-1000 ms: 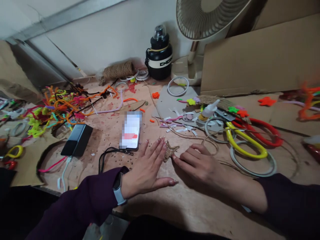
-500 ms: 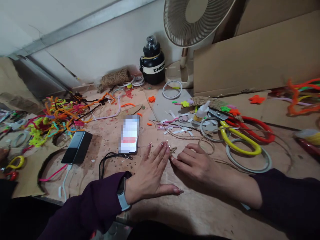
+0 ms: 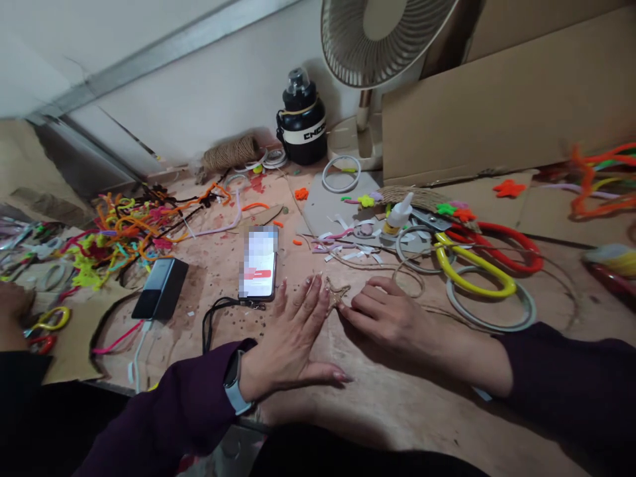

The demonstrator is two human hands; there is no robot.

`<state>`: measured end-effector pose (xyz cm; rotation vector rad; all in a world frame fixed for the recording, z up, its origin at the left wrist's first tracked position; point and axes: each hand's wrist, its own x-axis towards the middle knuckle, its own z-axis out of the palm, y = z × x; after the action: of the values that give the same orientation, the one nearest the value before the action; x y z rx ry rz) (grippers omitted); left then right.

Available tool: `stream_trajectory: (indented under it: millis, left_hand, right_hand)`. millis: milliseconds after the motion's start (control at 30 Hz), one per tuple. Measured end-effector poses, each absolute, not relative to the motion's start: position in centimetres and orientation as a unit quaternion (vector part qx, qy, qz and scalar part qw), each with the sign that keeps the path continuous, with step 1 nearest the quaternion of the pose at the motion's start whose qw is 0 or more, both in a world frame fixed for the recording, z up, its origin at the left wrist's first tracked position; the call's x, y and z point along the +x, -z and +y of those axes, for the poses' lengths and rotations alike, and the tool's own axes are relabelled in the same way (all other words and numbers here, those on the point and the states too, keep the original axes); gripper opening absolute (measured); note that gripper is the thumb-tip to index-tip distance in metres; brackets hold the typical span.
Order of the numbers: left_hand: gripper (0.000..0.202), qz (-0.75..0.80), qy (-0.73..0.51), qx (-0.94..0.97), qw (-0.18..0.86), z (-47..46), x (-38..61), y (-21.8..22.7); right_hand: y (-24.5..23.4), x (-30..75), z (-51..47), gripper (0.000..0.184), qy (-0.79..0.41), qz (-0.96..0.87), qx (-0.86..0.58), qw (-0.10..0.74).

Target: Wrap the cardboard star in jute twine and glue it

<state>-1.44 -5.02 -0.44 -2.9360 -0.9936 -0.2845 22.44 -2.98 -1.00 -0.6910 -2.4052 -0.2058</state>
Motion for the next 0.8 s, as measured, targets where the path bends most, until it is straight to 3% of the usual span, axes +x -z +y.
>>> stream_trajectory:
  millis: [233, 633, 800]
  left_hand:
    - [0.113, -0.322, 0.031, -0.946, 0.015, -6.6, -2.6, 0.0]
    - [0.099, -0.322, 0.063, -0.944, 0.020, -5.8, -2.3, -0.2]
    - [0.084, -0.330, 0.112, -0.937, -0.002, -6.0, -2.7, -0.3]
  right_hand:
    - [0.7, 22.6, -2.9, 0.022, 0.076, -0.916, -0.254, 0.300]
    - [0.5, 22.6, -2.8, 0.018, 0.054, -0.925, -0.251, 0.279]
    - [0.7, 22.6, -2.9, 0.014, 0.059, -0.921, -0.256, 0.288]
